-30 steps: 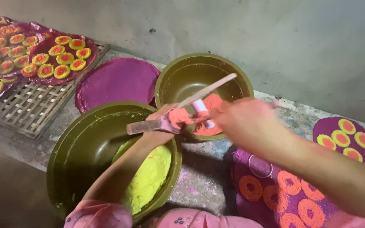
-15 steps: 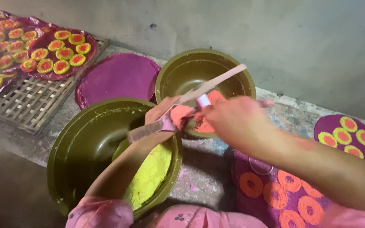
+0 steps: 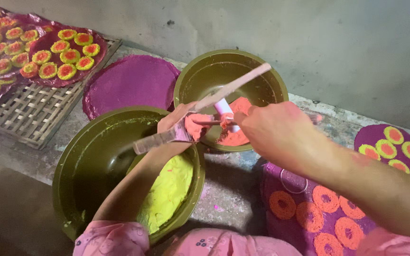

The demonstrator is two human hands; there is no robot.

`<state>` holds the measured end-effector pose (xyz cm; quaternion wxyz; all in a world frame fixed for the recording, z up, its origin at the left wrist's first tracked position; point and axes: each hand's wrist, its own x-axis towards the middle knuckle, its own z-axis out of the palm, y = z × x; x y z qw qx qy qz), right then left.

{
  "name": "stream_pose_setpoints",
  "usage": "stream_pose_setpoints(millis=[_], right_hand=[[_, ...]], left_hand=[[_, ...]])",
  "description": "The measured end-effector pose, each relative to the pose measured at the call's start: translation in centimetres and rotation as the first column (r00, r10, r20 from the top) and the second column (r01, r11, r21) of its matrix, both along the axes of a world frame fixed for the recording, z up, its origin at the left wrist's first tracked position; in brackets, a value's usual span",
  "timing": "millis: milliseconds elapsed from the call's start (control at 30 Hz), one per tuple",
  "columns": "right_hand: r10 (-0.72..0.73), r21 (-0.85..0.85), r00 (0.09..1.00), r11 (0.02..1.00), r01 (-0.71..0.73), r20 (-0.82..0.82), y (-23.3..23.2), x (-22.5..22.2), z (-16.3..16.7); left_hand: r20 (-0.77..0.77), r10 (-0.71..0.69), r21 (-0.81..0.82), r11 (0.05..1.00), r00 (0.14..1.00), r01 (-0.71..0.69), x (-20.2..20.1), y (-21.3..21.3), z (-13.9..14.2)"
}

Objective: The person uses a wooden press to form circular dough pieces from pink and yellow dough. They repeatedly load the press, press the dough onto a purple mat, and arrange the finished circles on a tray.

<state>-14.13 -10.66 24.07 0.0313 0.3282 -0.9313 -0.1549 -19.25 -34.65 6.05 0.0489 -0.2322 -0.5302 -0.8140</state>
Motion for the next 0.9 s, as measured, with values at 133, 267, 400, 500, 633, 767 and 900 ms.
stream_pose_setpoints(millis=[133, 267, 400, 500, 633, 767, 900], right_hand=[[0.074, 0.129, 0.988, 0.99, -0.056, -0.138, -3.3, -0.7, -3.5], [0.209, 0.111, 0.974, 0.974, -0.199, -0.087, -4.5, -0.8, -6.2], [0.026, -0.058, 0.994, 0.998, -0.032, -0.103, -0.4, -0.5, -4.8], [-0.115, -0.378, 0.993, 0.919, 0.11, 0.01, 1.9, -0.8, -4.7], [0.066, -0.832, 0.991, 0.551, 0.063, 0.118, -0.9, -1.9, -10.5], [0.103, -0.872, 0.928, 0.394, 0.291, 0.357, -1.8, -0.8, -16.6], [0.262, -0.88, 0.864, 0.335, 0.336, 0.43, 0.9, -1.6, -17.6]], left_hand=[[0.142, 0.078, -0.464, 0.886, 0.987, -0.003, -1.1, 2.5, -1.2], [-0.504, 0.175, -0.633, 0.592, 0.846, -0.499, -0.8, 2.8, -3.1], [-0.306, 0.216, -0.592, 0.72, 0.927, -0.363, -3.0, 0.0, -2.7], [-0.332, 0.349, -0.562, 0.673, 0.876, -0.481, -3.5, -0.1, -2.3], [-0.431, 0.458, -0.4, 0.675, 0.777, -0.62, -2.8, 1.6, -2.3], [-0.702, 0.463, -0.484, 0.248, 0.541, -0.839, -4.0, 0.7, -1.9], [-0.59, 0.422, -0.678, 0.203, 0.688, -0.706, -5.0, -0.5, -1.8]])
